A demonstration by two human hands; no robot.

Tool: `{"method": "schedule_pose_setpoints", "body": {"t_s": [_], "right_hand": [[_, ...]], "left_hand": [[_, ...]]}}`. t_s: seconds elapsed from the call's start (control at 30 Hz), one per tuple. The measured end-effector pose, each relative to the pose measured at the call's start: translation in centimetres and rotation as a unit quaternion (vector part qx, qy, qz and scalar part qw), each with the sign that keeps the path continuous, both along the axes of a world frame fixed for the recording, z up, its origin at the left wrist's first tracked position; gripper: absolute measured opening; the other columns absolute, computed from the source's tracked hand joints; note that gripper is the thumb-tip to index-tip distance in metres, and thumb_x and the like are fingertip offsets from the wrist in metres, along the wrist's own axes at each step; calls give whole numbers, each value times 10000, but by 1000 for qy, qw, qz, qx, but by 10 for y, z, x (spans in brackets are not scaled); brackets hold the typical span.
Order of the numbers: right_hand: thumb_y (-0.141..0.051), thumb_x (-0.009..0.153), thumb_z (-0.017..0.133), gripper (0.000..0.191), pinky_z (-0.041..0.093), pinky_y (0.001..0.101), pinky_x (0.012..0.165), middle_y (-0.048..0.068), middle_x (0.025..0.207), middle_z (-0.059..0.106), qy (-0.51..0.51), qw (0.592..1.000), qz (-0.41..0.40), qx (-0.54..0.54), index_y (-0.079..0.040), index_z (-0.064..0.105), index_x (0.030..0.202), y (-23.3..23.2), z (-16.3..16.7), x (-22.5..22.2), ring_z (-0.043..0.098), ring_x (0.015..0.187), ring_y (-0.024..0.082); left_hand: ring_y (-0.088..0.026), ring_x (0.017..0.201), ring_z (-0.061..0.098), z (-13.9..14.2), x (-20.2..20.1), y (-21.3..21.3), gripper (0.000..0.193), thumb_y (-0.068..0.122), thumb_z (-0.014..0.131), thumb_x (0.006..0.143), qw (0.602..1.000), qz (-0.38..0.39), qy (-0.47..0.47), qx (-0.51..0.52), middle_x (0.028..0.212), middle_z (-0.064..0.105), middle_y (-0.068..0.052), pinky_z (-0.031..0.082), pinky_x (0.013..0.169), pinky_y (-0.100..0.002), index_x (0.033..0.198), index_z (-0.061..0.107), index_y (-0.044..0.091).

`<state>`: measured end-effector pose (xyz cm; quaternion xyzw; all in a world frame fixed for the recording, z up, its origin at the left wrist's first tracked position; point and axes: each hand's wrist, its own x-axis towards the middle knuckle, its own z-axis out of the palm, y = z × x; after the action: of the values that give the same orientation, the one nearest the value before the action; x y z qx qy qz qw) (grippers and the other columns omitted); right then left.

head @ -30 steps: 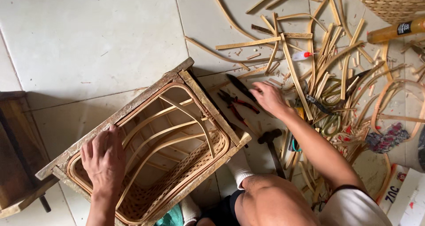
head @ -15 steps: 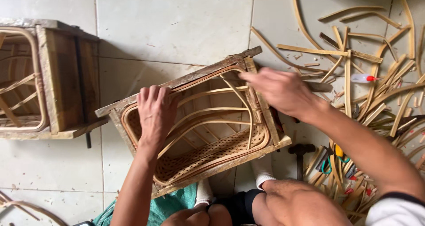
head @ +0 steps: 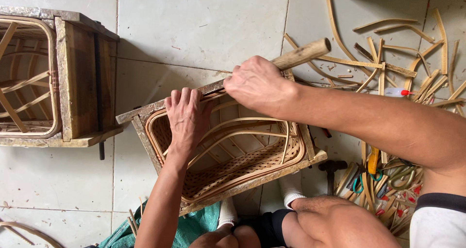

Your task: The person assembles a rectangular bamboo basket by inserting curved bamboo strips into a wooden mold, tapping them into place with a hammer, and applying glue along the frame edges. The person uses pliers to trim excess strip ends and repeatedly adjusts the strips to fit the mold.

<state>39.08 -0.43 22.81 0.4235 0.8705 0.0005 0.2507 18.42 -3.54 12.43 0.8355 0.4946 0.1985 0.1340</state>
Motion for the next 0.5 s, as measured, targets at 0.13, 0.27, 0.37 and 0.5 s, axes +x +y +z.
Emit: {"method": "schedule_pose_setpoints", "body": {"t_s": [0.13,0.27,0.37,0.5], "right_hand": [[-133,833,681,121,551,346,517,108,692,730,38,999,-1,-5,-74,721,736,7,13,-10,718,649,200],[-111,845,690,96,574,348,523,123,703,729,31,999,-3,-27,-59,720,770,7,18,-2,727,637,197],[-103,884,682,87,590,344,512,133,722,725,8,998,-12,-65,-38,712,835,10,15,2,725,620,194],[135,989,501,228,571,320,558,117,782,717,-20,979,-82,-185,2,684,960,38,14,1,721,626,183]], "left_hand": [[-307,946,491,1,0,0,408,347,852,804,1000,2,-6,2,951,545,-97,387,845,-470,991,607,79],[-303,951,492,-1,-1,1,397,341,848,807,1000,5,-11,-3,950,542,-93,385,842,-466,992,606,85],[-303,947,492,-3,-1,1,399,348,849,811,1000,4,-14,-5,948,540,-93,383,839,-466,985,604,86],[-304,925,485,-4,0,-1,430,369,848,804,1000,-2,-3,3,940,534,-101,381,830,-466,999,608,70]]}}
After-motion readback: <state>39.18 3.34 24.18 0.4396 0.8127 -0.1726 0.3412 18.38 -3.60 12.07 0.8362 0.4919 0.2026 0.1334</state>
